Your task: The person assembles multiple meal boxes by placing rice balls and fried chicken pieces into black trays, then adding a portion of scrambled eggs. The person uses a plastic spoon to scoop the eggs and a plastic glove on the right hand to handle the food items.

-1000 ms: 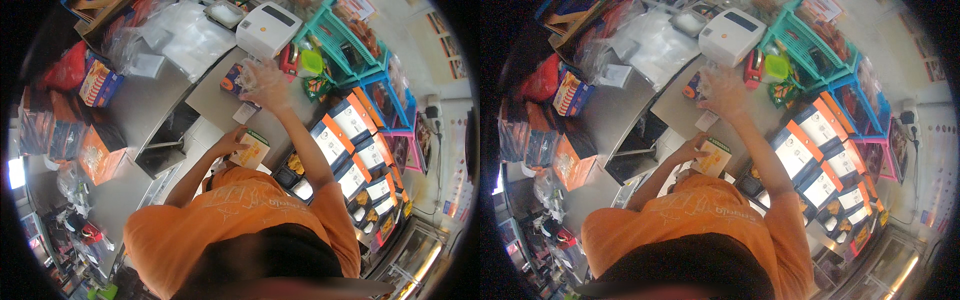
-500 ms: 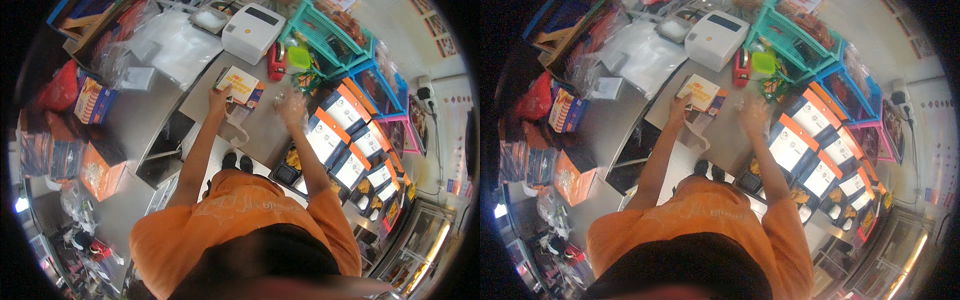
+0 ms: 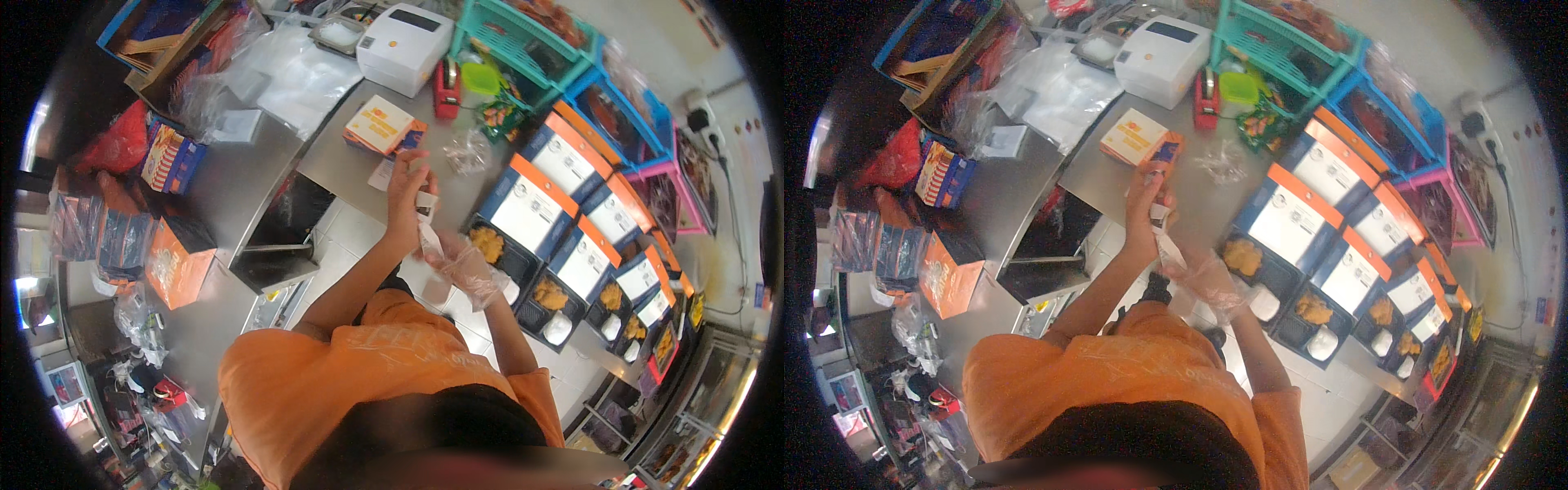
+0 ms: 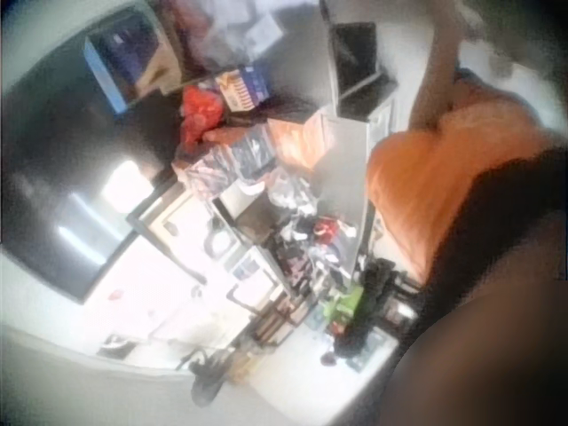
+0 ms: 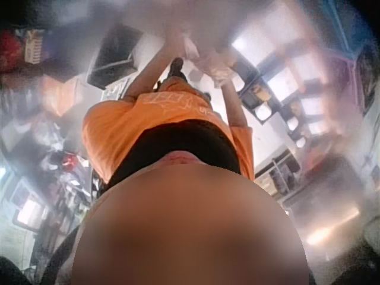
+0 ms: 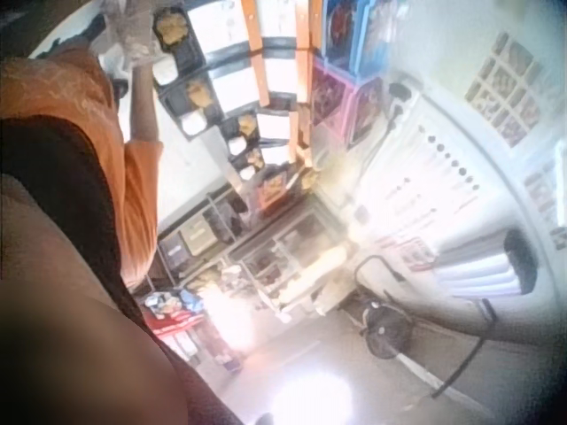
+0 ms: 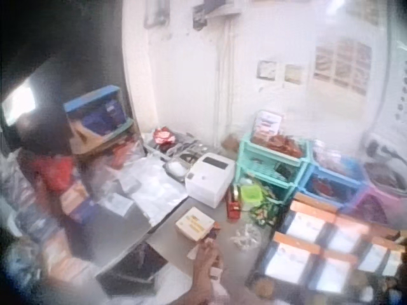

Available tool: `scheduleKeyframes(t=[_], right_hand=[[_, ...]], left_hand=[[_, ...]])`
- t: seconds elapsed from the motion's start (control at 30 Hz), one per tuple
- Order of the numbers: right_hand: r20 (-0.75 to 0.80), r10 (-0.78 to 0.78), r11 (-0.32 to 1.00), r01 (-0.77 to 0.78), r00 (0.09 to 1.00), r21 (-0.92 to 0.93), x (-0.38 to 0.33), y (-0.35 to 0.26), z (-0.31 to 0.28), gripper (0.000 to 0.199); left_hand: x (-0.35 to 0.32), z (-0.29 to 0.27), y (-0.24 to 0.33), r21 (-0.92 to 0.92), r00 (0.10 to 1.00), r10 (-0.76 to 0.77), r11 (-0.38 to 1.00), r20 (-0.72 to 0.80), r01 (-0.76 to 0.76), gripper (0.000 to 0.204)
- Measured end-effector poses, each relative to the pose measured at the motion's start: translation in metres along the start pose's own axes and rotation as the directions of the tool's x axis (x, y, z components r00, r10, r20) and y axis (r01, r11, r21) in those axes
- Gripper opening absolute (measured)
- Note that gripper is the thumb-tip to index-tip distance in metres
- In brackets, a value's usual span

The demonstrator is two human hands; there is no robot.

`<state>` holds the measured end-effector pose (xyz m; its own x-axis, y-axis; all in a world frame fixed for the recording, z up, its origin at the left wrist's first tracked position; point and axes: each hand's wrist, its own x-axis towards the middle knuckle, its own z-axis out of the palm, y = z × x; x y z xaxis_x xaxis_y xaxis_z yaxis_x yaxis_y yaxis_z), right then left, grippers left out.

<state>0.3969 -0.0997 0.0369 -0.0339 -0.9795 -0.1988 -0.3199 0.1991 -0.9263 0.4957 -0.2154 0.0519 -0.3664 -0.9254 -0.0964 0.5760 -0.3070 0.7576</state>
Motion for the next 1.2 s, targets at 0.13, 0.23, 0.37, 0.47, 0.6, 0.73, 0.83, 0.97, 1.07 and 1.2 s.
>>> scheduleKeyframes(t=[0.13,0.23,0.37,0.47,0.6,0.73,0.83,0.97,1.07,1.2], right_hand=[[0.129,0.166,0.893,-0.204,0.978,0.4,-0.102,0.026,-0.018,0.024],[-0.068,0.33,0.879,-0.28,0.942,0.385,-0.187,0.053,-0.038,0.026],[-0.216,0.43,0.643,-0.129,0.877,0.755,-0.317,0.083,-0.084,0.037],[-0.442,0.52,0.699,-0.066,0.731,0.712,-0.406,0.099,-0.117,0.039],[-0.547,0.491,0.811,-0.126,0.678,0.572,-0.486,0.119,-0.143,0.034],[-0.556,0.443,0.81,-0.048,0.704,0.585,-0.536,0.155,-0.167,0.036],[-0.577,0.416,0.816,-0.009,0.703,0.578,-0.579,0.189,-0.208,0.036],[-0.586,0.484,0.831,-0.132,0.65,0.54,-0.629,0.223,-0.291,0.038],[-0.507,0.543,0.821,-0.298,0.669,0.487,-0.672,0.246,-0.345,0.038],[-0.505,0.358,0.929,-0.357,0.785,0.103,-0.71,0.308,-0.422,0.033]], left_hand=[[-0.056,0.06,-0.039,-0.073,0.998,0.01,0.997,0.057,-0.006,0.021],[-0.096,0.098,-0.094,-0.146,0.997,0.039,0.989,0.067,-0.029,0.024],[-0.186,0.174,-0.19,-0.363,0.876,-0.195,0.854,0.441,0.373,0.069],[-0.263,0.225,-0.246,0.083,0.45,-0.383,0.828,0.807,0.555,0.085],[-0.306,0.291,-0.299,0.217,0.405,-0.525,0.771,0.748,0.598,0.037],[-0.313,0.365,-0.35,0.183,0.309,-0.525,0.689,0.794,0.701,0.032],[-0.331,0.417,-0.401,0.212,0.254,-0.516,0.68,0.818,0.701,0.034],[-0.376,0.471,-0.469,0.296,0.049,-0.53,0.545,0.846,0.785,0.036],[-0.397,0.505,-0.511,0.359,-0.144,-0.427,0.479,0.892,0.801,0.036],[-0.389,0.547,-0.538,0.133,0.193,-0.49,0.554,0.85,0.822,0.035]])
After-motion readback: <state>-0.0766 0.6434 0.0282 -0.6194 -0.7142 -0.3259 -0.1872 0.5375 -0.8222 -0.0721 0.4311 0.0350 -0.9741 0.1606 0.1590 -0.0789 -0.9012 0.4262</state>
